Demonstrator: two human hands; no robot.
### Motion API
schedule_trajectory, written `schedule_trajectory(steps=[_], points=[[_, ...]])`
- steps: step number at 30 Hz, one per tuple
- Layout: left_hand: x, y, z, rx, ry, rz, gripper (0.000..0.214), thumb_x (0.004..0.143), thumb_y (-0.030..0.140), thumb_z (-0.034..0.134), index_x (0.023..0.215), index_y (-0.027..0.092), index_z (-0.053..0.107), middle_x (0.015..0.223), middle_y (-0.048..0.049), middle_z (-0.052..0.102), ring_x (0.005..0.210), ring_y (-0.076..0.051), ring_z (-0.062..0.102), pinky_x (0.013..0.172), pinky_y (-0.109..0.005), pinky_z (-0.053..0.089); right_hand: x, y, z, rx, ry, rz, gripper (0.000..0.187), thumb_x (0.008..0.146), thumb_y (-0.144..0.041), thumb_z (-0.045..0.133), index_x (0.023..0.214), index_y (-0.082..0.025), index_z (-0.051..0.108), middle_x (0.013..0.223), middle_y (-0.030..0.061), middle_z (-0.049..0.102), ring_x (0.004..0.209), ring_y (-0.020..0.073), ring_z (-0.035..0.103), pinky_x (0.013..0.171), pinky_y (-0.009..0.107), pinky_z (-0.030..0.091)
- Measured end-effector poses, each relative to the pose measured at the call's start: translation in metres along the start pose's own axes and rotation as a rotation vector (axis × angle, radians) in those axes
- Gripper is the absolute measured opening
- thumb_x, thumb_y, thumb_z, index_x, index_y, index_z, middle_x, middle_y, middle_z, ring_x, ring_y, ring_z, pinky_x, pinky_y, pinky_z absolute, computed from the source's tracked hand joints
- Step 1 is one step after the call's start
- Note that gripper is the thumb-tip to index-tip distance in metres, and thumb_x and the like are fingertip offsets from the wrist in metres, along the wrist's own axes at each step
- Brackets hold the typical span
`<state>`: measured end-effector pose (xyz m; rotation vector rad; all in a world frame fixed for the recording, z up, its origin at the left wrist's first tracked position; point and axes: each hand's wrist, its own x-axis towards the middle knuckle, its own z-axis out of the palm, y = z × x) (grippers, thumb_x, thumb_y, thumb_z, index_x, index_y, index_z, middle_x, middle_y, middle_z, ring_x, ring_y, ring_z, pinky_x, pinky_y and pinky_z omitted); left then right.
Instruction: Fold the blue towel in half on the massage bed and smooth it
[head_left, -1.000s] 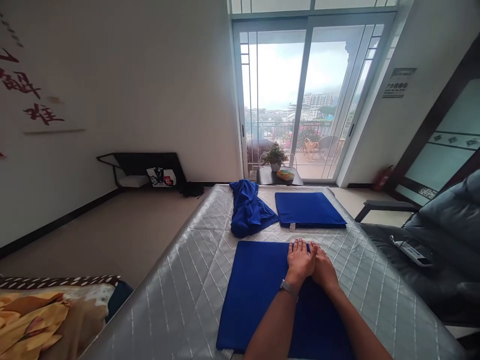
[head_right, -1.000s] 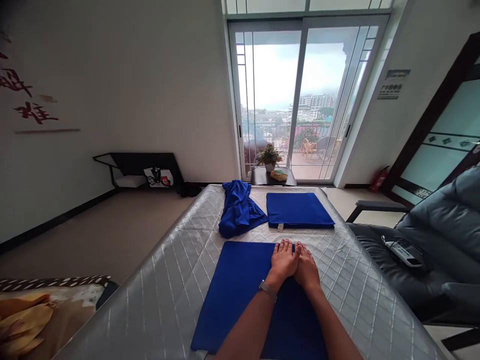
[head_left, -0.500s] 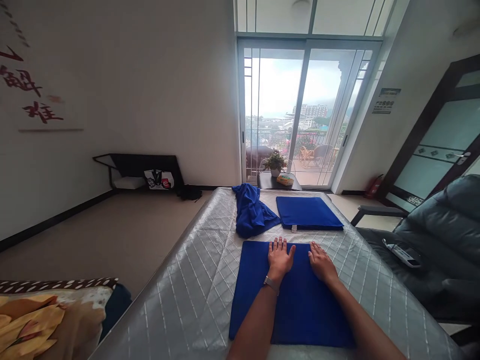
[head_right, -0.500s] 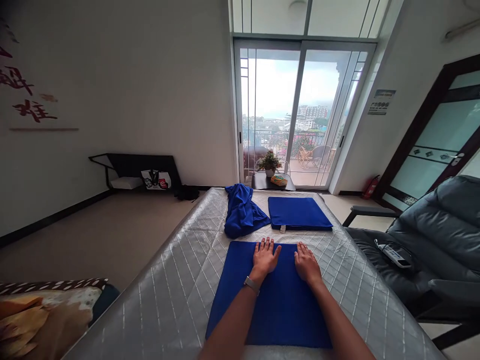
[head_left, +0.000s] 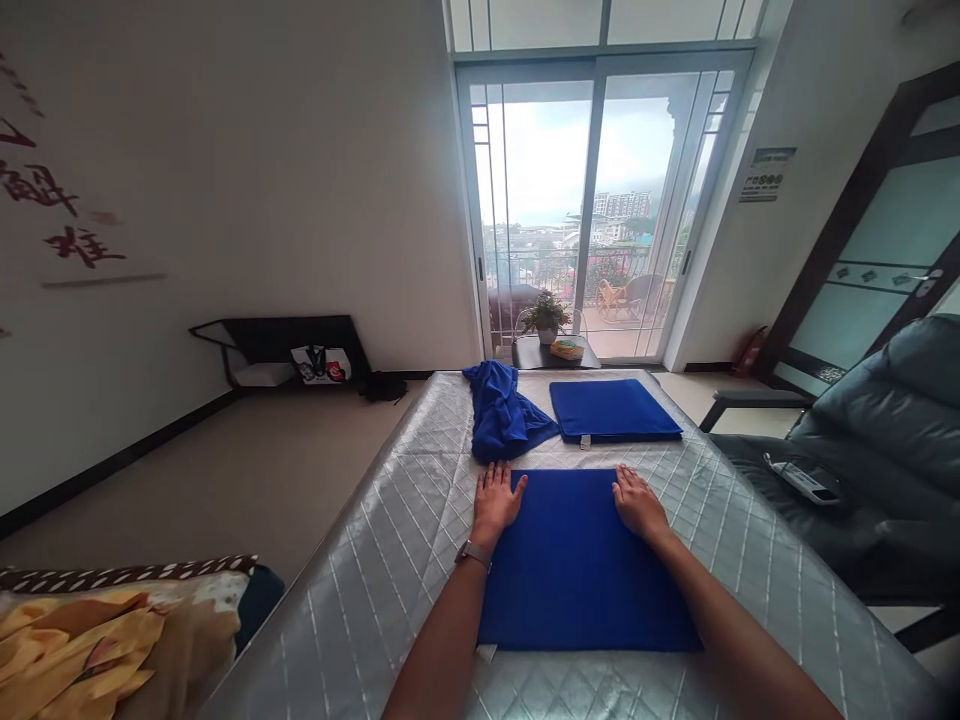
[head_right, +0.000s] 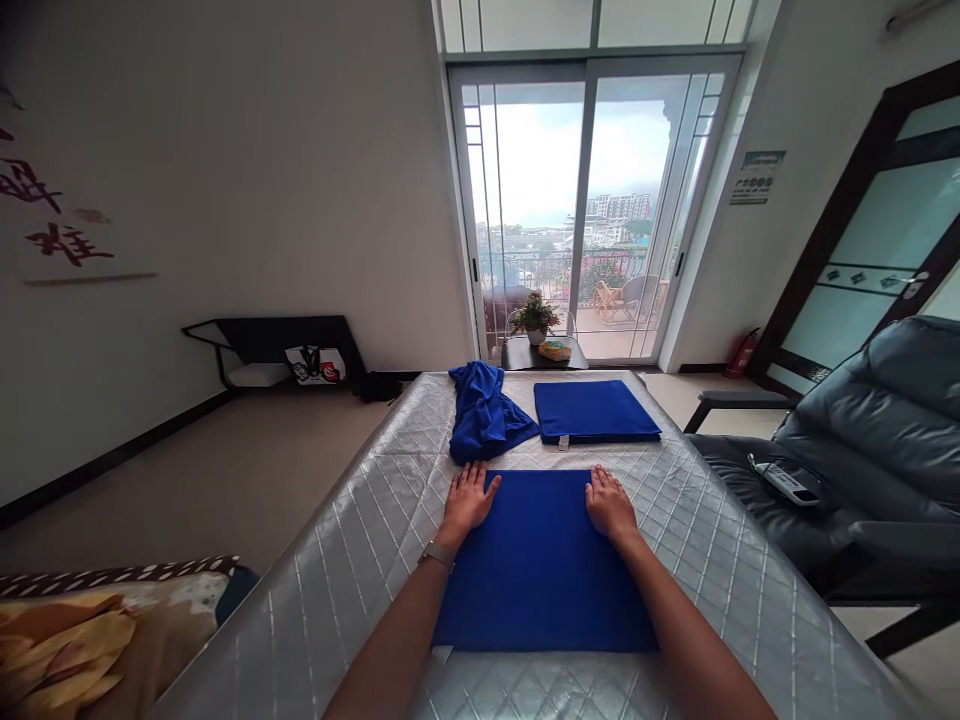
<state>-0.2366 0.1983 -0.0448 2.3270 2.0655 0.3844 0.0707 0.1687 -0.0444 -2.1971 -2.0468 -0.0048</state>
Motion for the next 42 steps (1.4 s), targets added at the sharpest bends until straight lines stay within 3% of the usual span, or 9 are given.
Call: schedule_trajectory(steps=[5, 12, 17, 20, 25, 29, 31, 34, 42], points=[[-0.002, 0.001, -0.002, 0.021, 0.012, 0.019, 0.071, 0.103, 0.059, 0.018, 0.156, 0.016, 0.037, 0.16, -0.0131, 0.039, 0.15, -0.028, 0.03, 0.122, -0.049, 0.024, -0.002, 0.0, -0.009, 0.011, -0.055, 0.004, 0.063, 0.101, -0.032, 0.023, 0.156, -0.004, 0.032, 0.163, 0.0146, 0.03, 0.151, 0.023, 0.026, 0.122, 0.041, 0.023], [-0.005, 0.002, -0.007, 0.056, 0.032, 0.043, 0.066, 0.104, 0.056, 0.021, 0.155, 0.019, 0.038, 0.159, -0.0114, 0.041, 0.15, -0.029, 0.031, 0.122, -0.051, 0.025, -0.04, 0.003, -0.005, 0.049, -0.003, -0.066, 0.063, 0.102, -0.036, 0.022, 0.158, -0.007, 0.03, 0.165, 0.011, 0.025, 0.153, 0.0225, 0.02, 0.124, 0.043, 0.017], [-0.015, 0.017, -0.025, 0.082, 0.186, 0.026, 0.06, 0.105, 0.048, 0.023, 0.151, 0.017, 0.046, 0.158, -0.011, 0.044, 0.151, -0.029, 0.029, 0.125, -0.051, 0.02, -0.048, 0.0, 0.0, 0.066, -0.018, -0.047, 0.062, 0.102, -0.034, 0.023, 0.157, -0.008, 0.031, 0.165, 0.0117, 0.025, 0.153, 0.0226, 0.022, 0.124, 0.043, 0.017], [-0.023, 0.055, -0.034, 0.019, 0.184, 0.138, 0.056, 0.106, 0.044, 0.023, 0.145, 0.019, 0.053, 0.154, -0.0102, 0.049, 0.148, -0.027, 0.036, 0.124, -0.046, 0.026, -0.046, -0.002, -0.001, 0.071, -0.006, -0.052, 0.062, 0.102, -0.035, 0.023, 0.157, -0.008, 0.031, 0.164, 0.012, 0.027, 0.152, 0.0234, 0.023, 0.124, 0.043, 0.016], [-0.035, 0.157, -0.022, -0.133, 0.082, 0.476, 0.058, 0.107, 0.049, 0.022, 0.149, 0.017, 0.047, 0.157, -0.0105, 0.045, 0.149, -0.021, 0.034, 0.123, -0.041, 0.029, -0.047, 0.002, 0.005, 0.068, 0.012, -0.075, 0.061, 0.1, -0.029, 0.026, 0.157, -0.006, 0.032, 0.164, 0.014, 0.027, 0.152, 0.026, 0.023, 0.124, 0.045, 0.018], [-0.044, 0.202, -0.001, -0.205, -0.022, 0.467, 0.064, 0.106, 0.052, 0.013, 0.154, 0.017, 0.038, 0.16, -0.0085, 0.04, 0.151, -0.02, 0.029, 0.125, -0.041, 0.025, -0.049, 0.007, 0.009, 0.044, 0.031, -0.124, 0.066, 0.093, -0.02, 0.034, 0.159, -0.014, 0.031, 0.164, 0.0101, 0.029, 0.153, 0.0248, 0.021, 0.124, 0.045, 0.02], [-0.048, 0.199, 0.005, -0.221, -0.062, 0.418, 0.066, 0.106, 0.053, 0.011, 0.156, 0.017, 0.036, 0.16, -0.0082, 0.039, 0.151, -0.02, 0.028, 0.125, -0.042, 0.023, -0.049, 0.007, 0.008, 0.026, 0.027, -0.116, 0.063, 0.095, -0.022, 0.032, 0.158, -0.013, 0.032, 0.164, 0.0101, 0.029, 0.153, 0.0245, 0.022, 0.123, 0.044, 0.02], [-0.052, 0.167, 0.005, -0.2, -0.079, 0.361, 0.071, 0.104, 0.058, 0.012, 0.157, 0.016, 0.034, 0.163, -0.0086, 0.034, 0.153, -0.02, 0.024, 0.127, -0.042, 0.018, -0.048, 0.003, 0.004, 0.0, 0.012, -0.094, 0.061, 0.1, -0.029, 0.025, 0.156, -0.006, 0.034, 0.163, 0.0132, 0.029, 0.152, 0.0253, 0.024, 0.123, 0.043, 0.019], [-0.069, 0.02, -0.02, 0.023, -0.112, -0.01, 0.079, 0.101, 0.064, 0.01, 0.159, 0.013, 0.029, 0.165, -0.0112, 0.026, 0.154, -0.025, 0.02, 0.126, -0.047, 0.017, -0.047, 0.0, 0.001, -0.004, -0.003, -0.06, 0.063, 0.102, -0.033, 0.02, 0.157, -0.004, 0.03, 0.164, 0.0125, 0.028, 0.151, 0.025, 0.026, 0.124, 0.043, 0.017]])
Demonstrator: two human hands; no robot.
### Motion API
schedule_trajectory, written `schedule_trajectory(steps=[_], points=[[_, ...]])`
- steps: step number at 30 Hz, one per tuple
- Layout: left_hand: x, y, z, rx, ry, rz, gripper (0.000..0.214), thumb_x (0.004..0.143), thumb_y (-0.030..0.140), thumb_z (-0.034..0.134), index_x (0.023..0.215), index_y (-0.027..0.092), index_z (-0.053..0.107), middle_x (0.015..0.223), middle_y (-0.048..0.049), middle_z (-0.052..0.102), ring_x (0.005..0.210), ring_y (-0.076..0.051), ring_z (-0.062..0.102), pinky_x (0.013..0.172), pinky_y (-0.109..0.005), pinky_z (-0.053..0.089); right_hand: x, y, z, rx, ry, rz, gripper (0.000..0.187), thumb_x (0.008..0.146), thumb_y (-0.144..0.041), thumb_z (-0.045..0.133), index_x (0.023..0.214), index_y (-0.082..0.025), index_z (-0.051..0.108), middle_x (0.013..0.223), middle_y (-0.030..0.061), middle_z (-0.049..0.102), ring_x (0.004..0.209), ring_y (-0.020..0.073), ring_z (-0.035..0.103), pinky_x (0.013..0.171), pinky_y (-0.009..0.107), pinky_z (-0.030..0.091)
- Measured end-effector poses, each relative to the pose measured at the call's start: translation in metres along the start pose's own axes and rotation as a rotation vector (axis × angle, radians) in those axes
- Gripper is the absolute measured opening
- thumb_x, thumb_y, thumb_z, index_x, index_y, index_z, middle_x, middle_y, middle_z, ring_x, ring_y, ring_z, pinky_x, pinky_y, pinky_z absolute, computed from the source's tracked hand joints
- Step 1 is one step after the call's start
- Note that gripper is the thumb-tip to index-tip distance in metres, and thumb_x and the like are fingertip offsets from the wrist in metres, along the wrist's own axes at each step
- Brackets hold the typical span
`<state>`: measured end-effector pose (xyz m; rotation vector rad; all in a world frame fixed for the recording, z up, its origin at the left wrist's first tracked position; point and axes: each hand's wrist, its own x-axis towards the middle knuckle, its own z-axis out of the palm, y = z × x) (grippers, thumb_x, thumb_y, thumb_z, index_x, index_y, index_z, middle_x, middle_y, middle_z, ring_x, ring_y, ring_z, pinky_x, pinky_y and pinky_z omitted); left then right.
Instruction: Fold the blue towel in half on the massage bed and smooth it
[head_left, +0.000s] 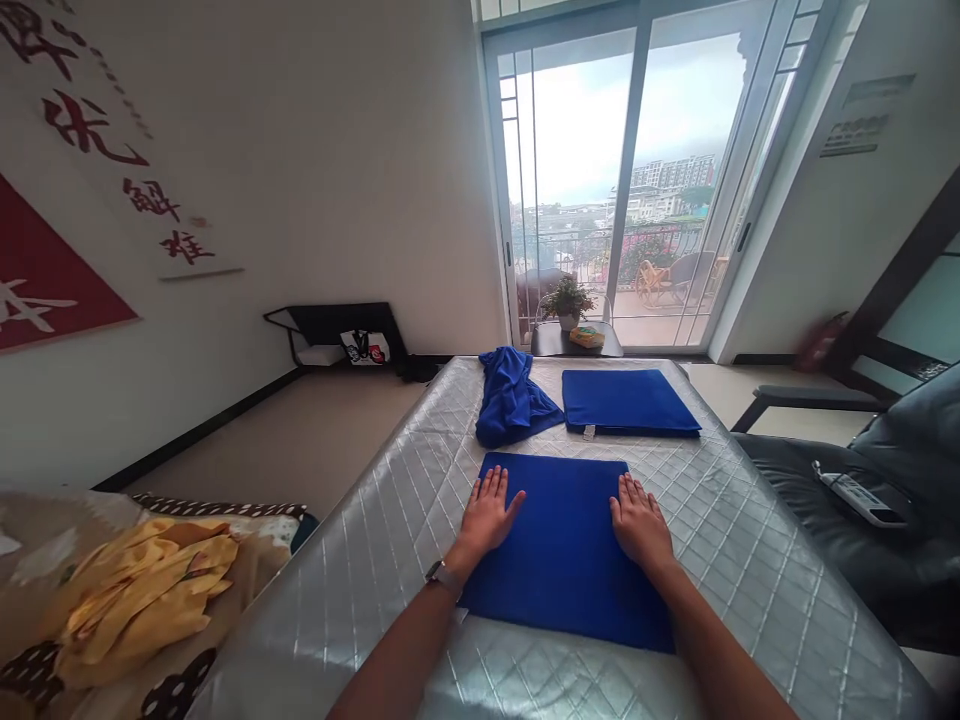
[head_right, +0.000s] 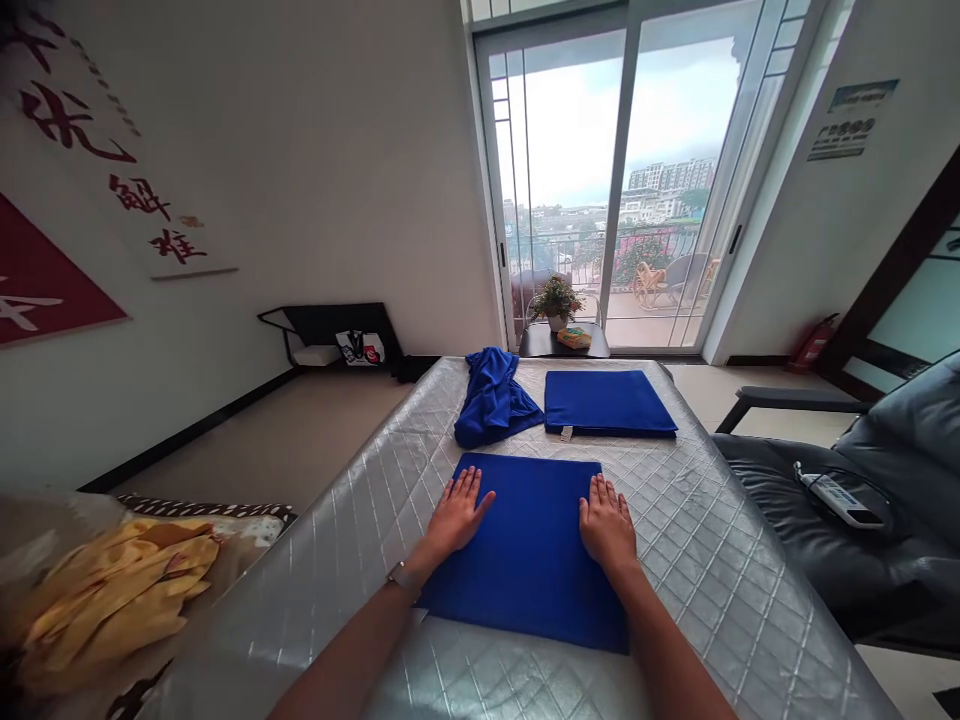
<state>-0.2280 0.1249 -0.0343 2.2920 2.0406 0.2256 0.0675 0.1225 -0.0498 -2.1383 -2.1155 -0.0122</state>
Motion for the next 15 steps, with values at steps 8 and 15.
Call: schedule_trajectory(steps=[8, 15], points=[[-0.011, -0.037, 0.0, -0.008, 0.034, -0.057, 0.087, 0.1, 0.068, 0.007, 0.159, 0.007, 0.026, 0.166, -0.0156, 0.022, 0.154, -0.025, 0.02, 0.126, -0.044, 0.018, -0.01, -0.004, -0.014, -0.044, 0.078, -0.016, 0.061, 0.1, -0.029, 0.022, 0.154, -0.005, 0.037, 0.163, 0.0133, 0.032, 0.152, 0.0271, 0.025, 0.124, 0.048, 0.016], [-0.008, -0.035, 0.006, -0.048, 0.096, -0.039, 0.085, 0.1, 0.068, 0.01, 0.158, 0.009, 0.03, 0.164, -0.0171, 0.029, 0.152, -0.028, 0.026, 0.124, -0.049, 0.023, -0.067, 0.005, -0.007, -0.051, 0.011, -0.116, 0.063, 0.102, -0.037, 0.02, 0.154, -0.007, 0.038, 0.162, 0.012, 0.032, 0.151, 0.0264, 0.027, 0.122, 0.049, 0.025]])
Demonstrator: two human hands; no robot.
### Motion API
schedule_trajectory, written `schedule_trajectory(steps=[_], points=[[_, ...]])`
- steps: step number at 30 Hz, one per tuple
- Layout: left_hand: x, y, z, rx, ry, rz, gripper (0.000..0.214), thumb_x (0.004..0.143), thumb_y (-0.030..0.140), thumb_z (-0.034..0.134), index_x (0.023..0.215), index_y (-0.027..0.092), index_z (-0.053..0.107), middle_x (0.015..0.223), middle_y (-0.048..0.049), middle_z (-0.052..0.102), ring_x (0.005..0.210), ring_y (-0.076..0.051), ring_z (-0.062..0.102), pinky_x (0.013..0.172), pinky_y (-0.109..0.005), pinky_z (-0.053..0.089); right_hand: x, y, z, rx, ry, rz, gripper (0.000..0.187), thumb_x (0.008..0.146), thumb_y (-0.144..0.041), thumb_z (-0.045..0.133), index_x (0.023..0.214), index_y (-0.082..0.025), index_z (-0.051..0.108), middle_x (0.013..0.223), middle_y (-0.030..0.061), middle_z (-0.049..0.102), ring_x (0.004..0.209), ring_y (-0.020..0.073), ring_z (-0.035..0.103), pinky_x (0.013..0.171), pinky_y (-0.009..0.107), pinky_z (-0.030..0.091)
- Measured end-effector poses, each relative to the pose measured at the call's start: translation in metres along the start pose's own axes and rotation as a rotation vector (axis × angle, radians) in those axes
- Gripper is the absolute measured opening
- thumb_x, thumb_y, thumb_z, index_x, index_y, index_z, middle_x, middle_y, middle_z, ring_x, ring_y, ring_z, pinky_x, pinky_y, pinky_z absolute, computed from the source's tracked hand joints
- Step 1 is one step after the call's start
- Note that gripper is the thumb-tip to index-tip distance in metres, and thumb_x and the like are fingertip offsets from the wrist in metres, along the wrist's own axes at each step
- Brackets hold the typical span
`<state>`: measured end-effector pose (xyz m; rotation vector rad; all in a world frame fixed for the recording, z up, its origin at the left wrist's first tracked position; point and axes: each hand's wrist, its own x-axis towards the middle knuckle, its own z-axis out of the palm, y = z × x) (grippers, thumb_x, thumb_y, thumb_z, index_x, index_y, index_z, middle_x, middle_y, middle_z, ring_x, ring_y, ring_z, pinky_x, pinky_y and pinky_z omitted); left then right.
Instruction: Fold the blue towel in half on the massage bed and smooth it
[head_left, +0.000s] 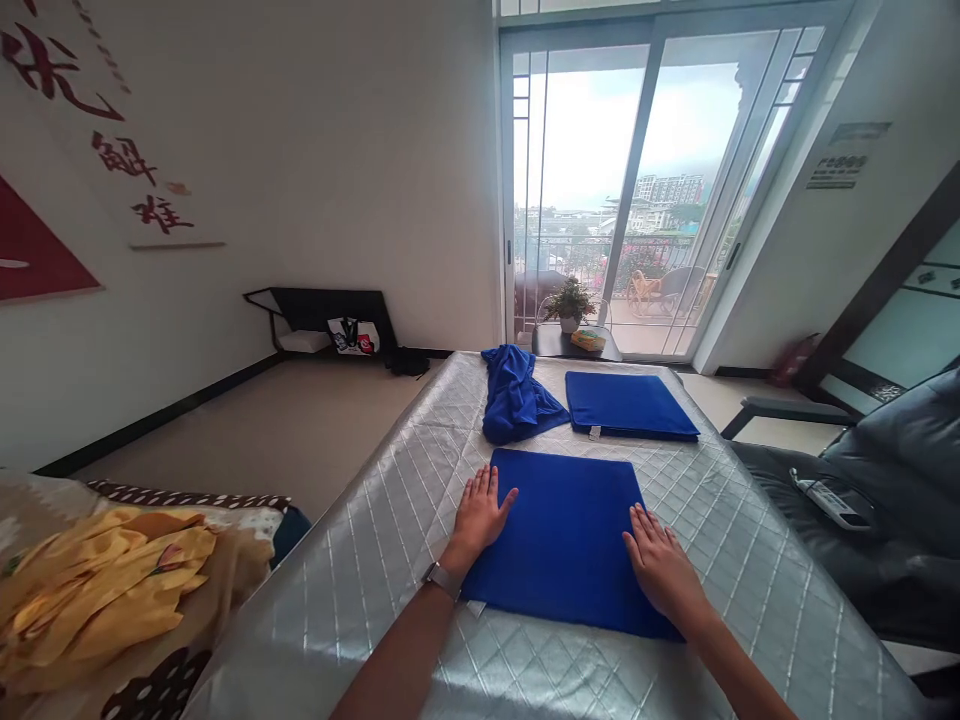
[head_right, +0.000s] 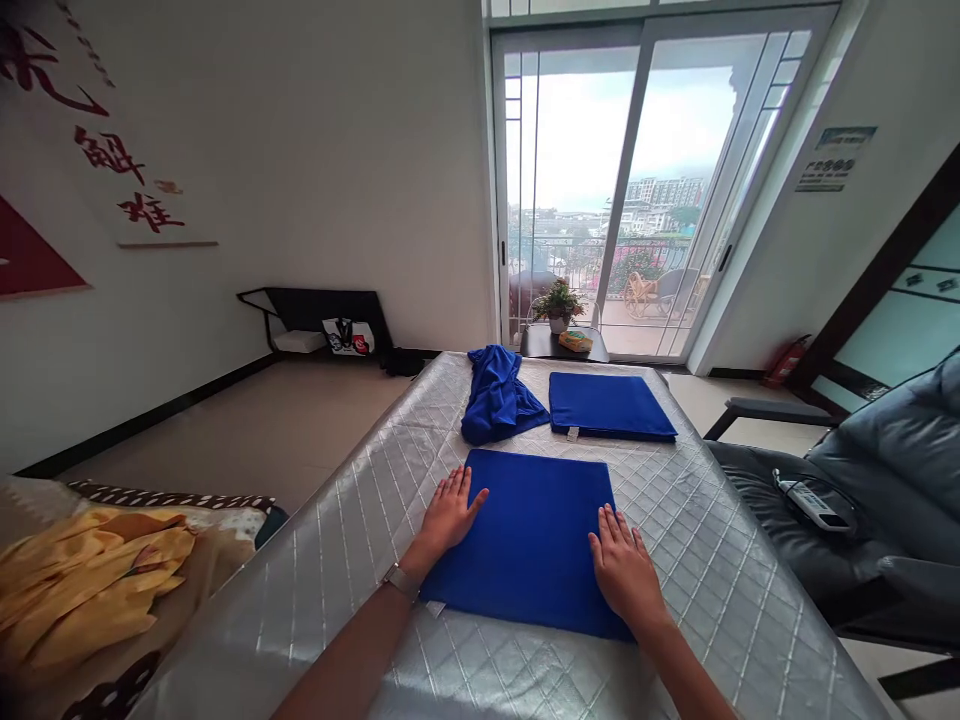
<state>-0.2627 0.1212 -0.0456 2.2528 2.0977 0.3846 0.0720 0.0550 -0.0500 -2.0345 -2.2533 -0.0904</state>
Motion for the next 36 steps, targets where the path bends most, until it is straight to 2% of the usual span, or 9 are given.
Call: schedule_trajectory(steps=[5, 8, 11, 15, 18, 20, 25, 32, 36], points=[[-0.002, 0.001, -0.01, -0.012, 0.042, -0.007, 0.081, 0.101, 0.065, 0.016, 0.156, 0.007, 0.033, 0.162, -0.0184, 0.033, 0.151, -0.03, 0.028, 0.123, -0.049, 0.024, -0.02, -0.002, 0.009, 0.054, 0.017, 0.025, 0.064, 0.102, -0.038, 0.02, 0.156, -0.008, 0.034, 0.163, 0.0117, 0.029, 0.152, 0.0245, 0.025, 0.122, 0.049, 0.026], [-0.01, 0.021, -0.02, -0.011, 0.106, 0.055, 0.078, 0.103, 0.061, 0.017, 0.154, 0.006, 0.037, 0.161, -0.0187, 0.035, 0.151, -0.029, 0.027, 0.124, -0.048, 0.024, -0.019, -0.004, 0.01, 0.076, 0.025, 0.043, 0.063, 0.102, -0.037, 0.022, 0.156, -0.007, 0.033, 0.163, 0.0125, 0.029, 0.152, 0.0239, 0.022, 0.123, 0.048, 0.024], [-0.021, 0.068, -0.023, -0.067, 0.07, 0.304, 0.072, 0.105, 0.056, 0.016, 0.153, 0.007, 0.04, 0.16, -0.016, 0.038, 0.151, -0.025, 0.029, 0.124, -0.042, 0.026, -0.018, -0.003, 0.012, 0.067, 0.041, 0.041, 0.062, 0.103, -0.036, 0.02, 0.157, -0.008, 0.033, 0.163, 0.0118, 0.03, 0.152, 0.023, 0.022, 0.123, 0.047, 0.023], [-0.034, 0.15, -0.008, -0.16, -0.011, 0.619, 0.068, 0.106, 0.054, 0.018, 0.153, 0.009, 0.039, 0.16, -0.0127, 0.039, 0.151, -0.021, 0.029, 0.124, -0.038, 0.024, -0.021, 0.002, 0.019, 0.026, 0.088, -0.012, 0.059, 0.102, -0.028, 0.021, 0.155, -0.009, 0.037, 0.162, 0.0117, 0.034, 0.151, 0.0234, 0.026, 0.122, 0.046, 0.025], [-0.038, 0.191, 0.008, -0.21, -0.022, 0.686, 0.072, 0.105, 0.056, 0.014, 0.155, 0.008, 0.035, 0.161, -0.0127, 0.037, 0.152, -0.021, 0.027, 0.125, -0.038, 0.022, -0.023, 0.006, 0.023, -0.003, 0.112, -0.037, 0.059, 0.097, -0.017, 0.025, 0.154, -0.012, 0.041, 0.161, 0.0102, 0.037, 0.151, 0.0227, 0.026, 0.122, 0.045, 0.026], [-0.039, 0.2, 0.016, -0.223, -0.024, 0.671, 0.073, 0.105, 0.057, 0.012, 0.156, 0.008, 0.032, 0.161, -0.013, 0.036, 0.152, -0.022, 0.026, 0.125, -0.039, 0.021, -0.022, 0.008, 0.023, -0.013, 0.104, -0.037, 0.06, 0.096, -0.017, 0.026, 0.154, -0.014, 0.041, 0.161, 0.0094, 0.036, 0.151, 0.0224, 0.027, 0.122, 0.044, 0.027], [-0.044, 0.168, 0.014, -0.212, -0.067, 0.616, 0.071, 0.105, 0.055, 0.012, 0.157, 0.011, 0.031, 0.163, -0.0115, 0.032, 0.153, -0.021, 0.023, 0.125, -0.041, 0.02, -0.019, 0.003, 0.014, 0.001, 0.056, -0.002, 0.06, 0.101, -0.032, 0.023, 0.155, -0.008, 0.037, 0.162, 0.0119, 0.033, 0.151, 0.0242, 0.028, 0.122, 0.045, 0.026], [-0.063, 0.051, -0.016, -0.114, -0.153, 0.375, 0.076, 0.103, 0.063, 0.015, 0.159, 0.014, 0.027, 0.166, -0.0093, 0.024, 0.155, -0.023, 0.016, 0.126, -0.045, 0.016, -0.019, -0.005, 0.002, 0.04, 0.052, 0.039, 0.062, 0.102, -0.033, 0.017, 0.155, -0.006, 0.035, 0.162, 0.0115, 0.033, 0.151, 0.0227, 0.028, 0.123, 0.045, 0.024], [-0.078, -0.004, -0.016, -0.072, -0.143, 0.217, 0.071, 0.103, 0.06, 0.023, 0.161, 0.019, 0.022, 0.167, -0.0091, 0.021, 0.155, -0.026, 0.014, 0.125, -0.051, 0.019, -0.018, 0.0, 0.008, 0.076, 0.083, 0.036, 0.062, 0.101, -0.035, 0.02, 0.154, -0.006, 0.037, 0.161, 0.0122, 0.035, 0.15, 0.0227, 0.029, 0.122, 0.046, 0.026]])
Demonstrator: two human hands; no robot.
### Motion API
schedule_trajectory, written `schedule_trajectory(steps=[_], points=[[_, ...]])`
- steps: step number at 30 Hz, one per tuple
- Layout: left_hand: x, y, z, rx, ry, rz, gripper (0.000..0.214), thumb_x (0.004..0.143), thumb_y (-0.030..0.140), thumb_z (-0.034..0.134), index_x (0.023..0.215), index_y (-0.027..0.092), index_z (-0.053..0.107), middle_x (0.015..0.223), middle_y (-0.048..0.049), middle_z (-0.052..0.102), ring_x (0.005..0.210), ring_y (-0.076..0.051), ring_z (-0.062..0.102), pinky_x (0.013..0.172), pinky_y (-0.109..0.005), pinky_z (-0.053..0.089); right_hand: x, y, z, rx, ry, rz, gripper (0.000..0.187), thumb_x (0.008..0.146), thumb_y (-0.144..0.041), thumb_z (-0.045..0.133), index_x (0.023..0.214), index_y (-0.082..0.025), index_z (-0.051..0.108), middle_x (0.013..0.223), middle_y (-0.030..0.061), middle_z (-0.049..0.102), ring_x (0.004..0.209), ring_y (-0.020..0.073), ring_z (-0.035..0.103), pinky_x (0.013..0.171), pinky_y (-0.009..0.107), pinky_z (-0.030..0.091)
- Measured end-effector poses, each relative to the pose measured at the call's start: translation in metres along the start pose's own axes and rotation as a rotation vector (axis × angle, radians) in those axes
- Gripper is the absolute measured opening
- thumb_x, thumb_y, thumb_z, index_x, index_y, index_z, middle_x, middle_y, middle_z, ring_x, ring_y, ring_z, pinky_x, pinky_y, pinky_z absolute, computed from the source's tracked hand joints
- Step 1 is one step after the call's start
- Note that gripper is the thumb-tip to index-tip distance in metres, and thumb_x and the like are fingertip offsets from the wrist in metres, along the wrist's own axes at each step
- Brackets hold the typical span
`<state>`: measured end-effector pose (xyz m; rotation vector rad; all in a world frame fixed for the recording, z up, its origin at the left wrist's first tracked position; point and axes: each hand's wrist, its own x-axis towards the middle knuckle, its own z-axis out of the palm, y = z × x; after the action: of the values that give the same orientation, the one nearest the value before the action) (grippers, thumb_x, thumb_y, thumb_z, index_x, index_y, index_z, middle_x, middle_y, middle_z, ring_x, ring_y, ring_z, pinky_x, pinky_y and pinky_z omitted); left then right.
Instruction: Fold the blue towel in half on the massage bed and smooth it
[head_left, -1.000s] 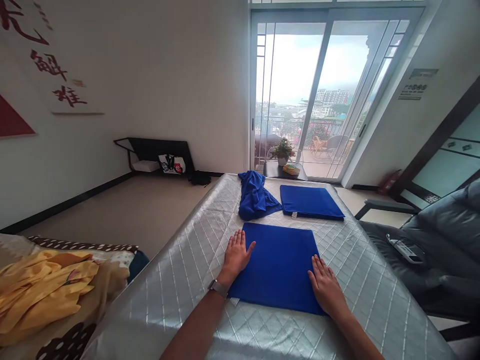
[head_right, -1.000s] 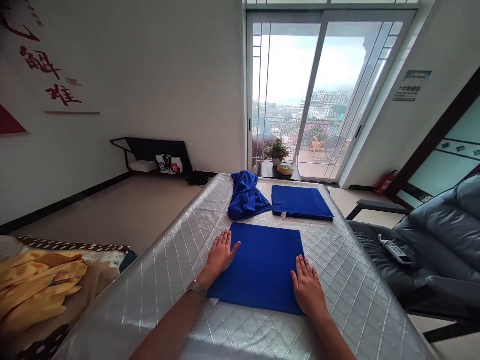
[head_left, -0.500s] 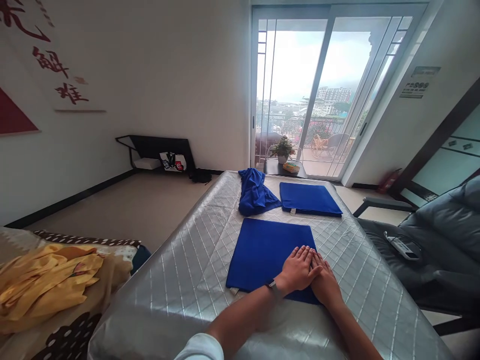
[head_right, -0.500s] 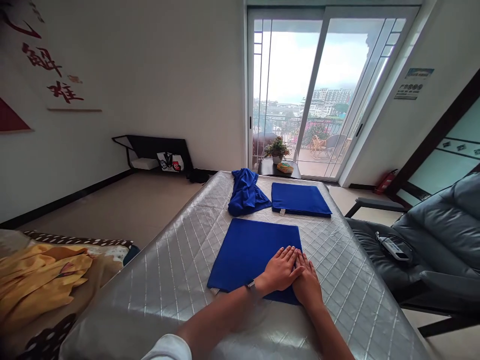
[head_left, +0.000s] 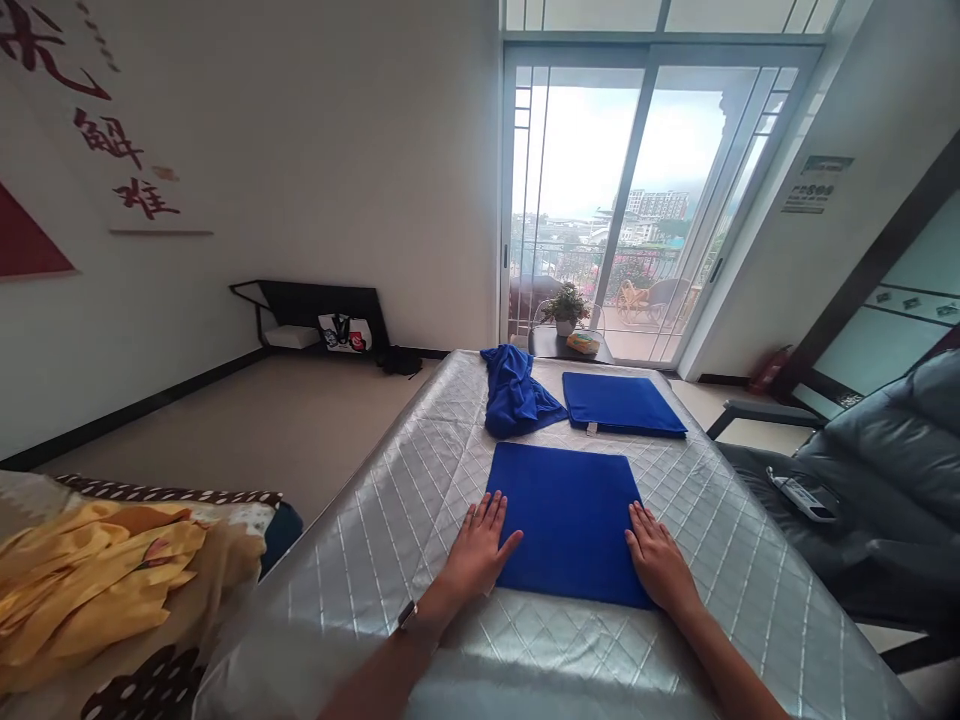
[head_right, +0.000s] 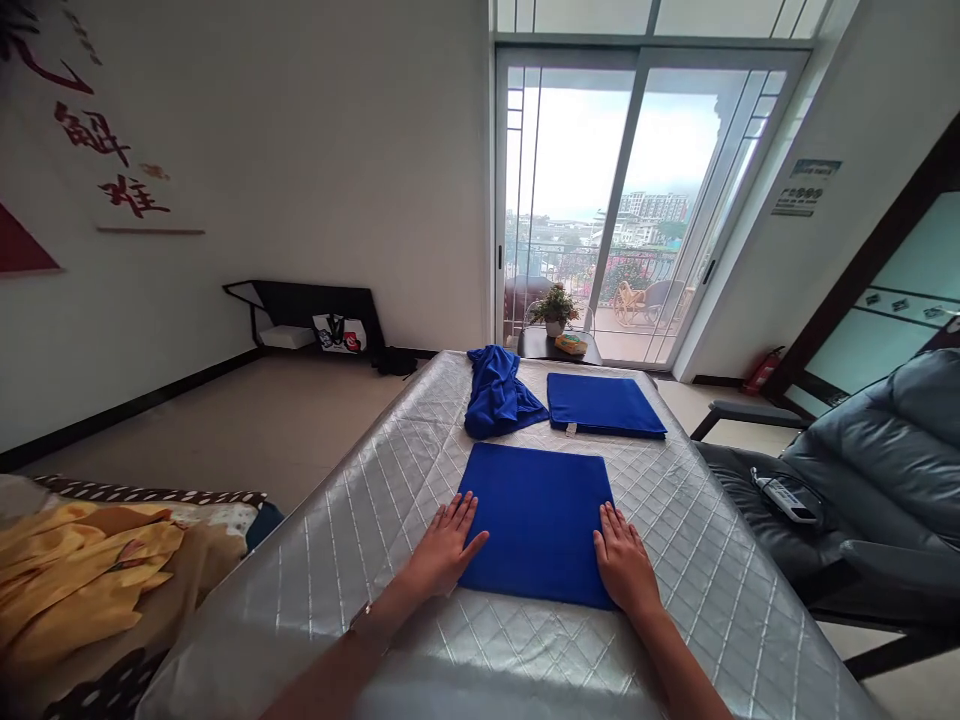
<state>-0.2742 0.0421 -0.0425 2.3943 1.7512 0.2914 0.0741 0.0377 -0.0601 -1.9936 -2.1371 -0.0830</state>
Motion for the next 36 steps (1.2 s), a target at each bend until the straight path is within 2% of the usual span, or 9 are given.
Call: schedule_trajectory(steps=[3, 15, 19, 22, 25, 29, 36], points=[[-0.006, -0.011, 0.007, -0.021, 0.031, -0.024, 0.069, 0.104, 0.059, 0.026, 0.161, 0.021, 0.021, 0.166, -0.011, 0.022, 0.155, -0.028, 0.015, 0.123, -0.054, 0.024, 0.0, 0.005, 0.005, 0.032, 0.03, -0.02, 0.062, 0.102, -0.036, 0.021, 0.153, -0.007, 0.039, 0.16, 0.0132, 0.038, 0.15, 0.0225, 0.031, 0.122, 0.047, 0.027], [-0.012, -0.001, 0.006, -0.048, 0.125, -0.014, 0.077, 0.099, 0.067, 0.033, 0.154, 0.013, 0.041, 0.162, -0.0164, 0.033, 0.151, -0.037, 0.026, 0.119, -0.057, 0.034, -0.004, 0.009, 0.001, 0.104, 0.005, 0.014, 0.066, 0.101, -0.046, 0.022, 0.155, -0.011, 0.037, 0.161, 0.0088, 0.037, 0.15, 0.0209, 0.028, 0.125, 0.046, 0.024], [-0.019, 0.002, 0.013, -0.032, 0.226, 0.076, 0.07, 0.099, 0.063, 0.038, 0.153, 0.02, 0.044, 0.161, -0.0122, 0.037, 0.149, -0.036, 0.031, 0.117, -0.056, 0.038, -0.006, 0.013, 0.002, 0.133, 0.002, 0.031, 0.066, 0.101, -0.05, 0.024, 0.156, -0.016, 0.037, 0.161, 0.0059, 0.037, 0.15, 0.0208, 0.03, 0.125, 0.047, 0.026], [-0.022, 0.0, 0.021, -0.013, 0.31, 0.22, 0.066, 0.098, 0.061, 0.044, 0.153, 0.025, 0.043, 0.159, -0.0095, 0.04, 0.146, -0.034, 0.039, 0.112, -0.053, 0.045, -0.007, 0.015, 0.004, 0.142, -0.004, 0.043, 0.066, 0.101, -0.052, 0.025, 0.156, -0.017, 0.037, 0.161, 0.005, 0.037, 0.149, 0.0212, 0.031, 0.125, 0.047, 0.027], [-0.022, -0.004, 0.027, 0.003, 0.349, 0.364, 0.063, 0.096, 0.061, 0.049, 0.151, 0.03, 0.046, 0.152, -0.0083, 0.051, 0.137, -0.033, 0.051, 0.104, -0.051, 0.052, -0.009, 0.014, 0.004, 0.144, -0.003, 0.062, 0.065, 0.101, -0.053, 0.026, 0.156, -0.019, 0.037, 0.161, 0.0037, 0.037, 0.148, 0.0211, 0.033, 0.124, 0.047, 0.028], [-0.025, -0.002, 0.025, -0.051, 0.32, 0.379, 0.053, 0.096, 0.055, 0.052, 0.145, 0.035, 0.053, 0.144, -0.0043, 0.061, 0.128, -0.03, 0.059, 0.103, -0.049, 0.054, -0.01, 0.007, -0.004, 0.144, 0.013, 0.078, 0.061, 0.101, -0.05, 0.029, 0.155, -0.022, 0.04, 0.159, 0.0034, 0.04, 0.148, 0.0223, 0.035, 0.123, 0.048, 0.03], [-0.032, 0.008, 0.003, -0.103, 0.214, 0.249, 0.041, 0.097, 0.046, 0.055, 0.134, 0.03, 0.063, 0.143, -0.0055, 0.061, 0.133, -0.031, 0.055, 0.11, -0.054, 0.048, -0.009, -0.005, -0.014, 0.177, 0.061, 0.093, 0.057, 0.101, -0.043, 0.031, 0.149, -0.017, 0.05, 0.156, 0.0094, 0.046, 0.144, 0.0238, 0.041, 0.121, 0.046, 0.033]])
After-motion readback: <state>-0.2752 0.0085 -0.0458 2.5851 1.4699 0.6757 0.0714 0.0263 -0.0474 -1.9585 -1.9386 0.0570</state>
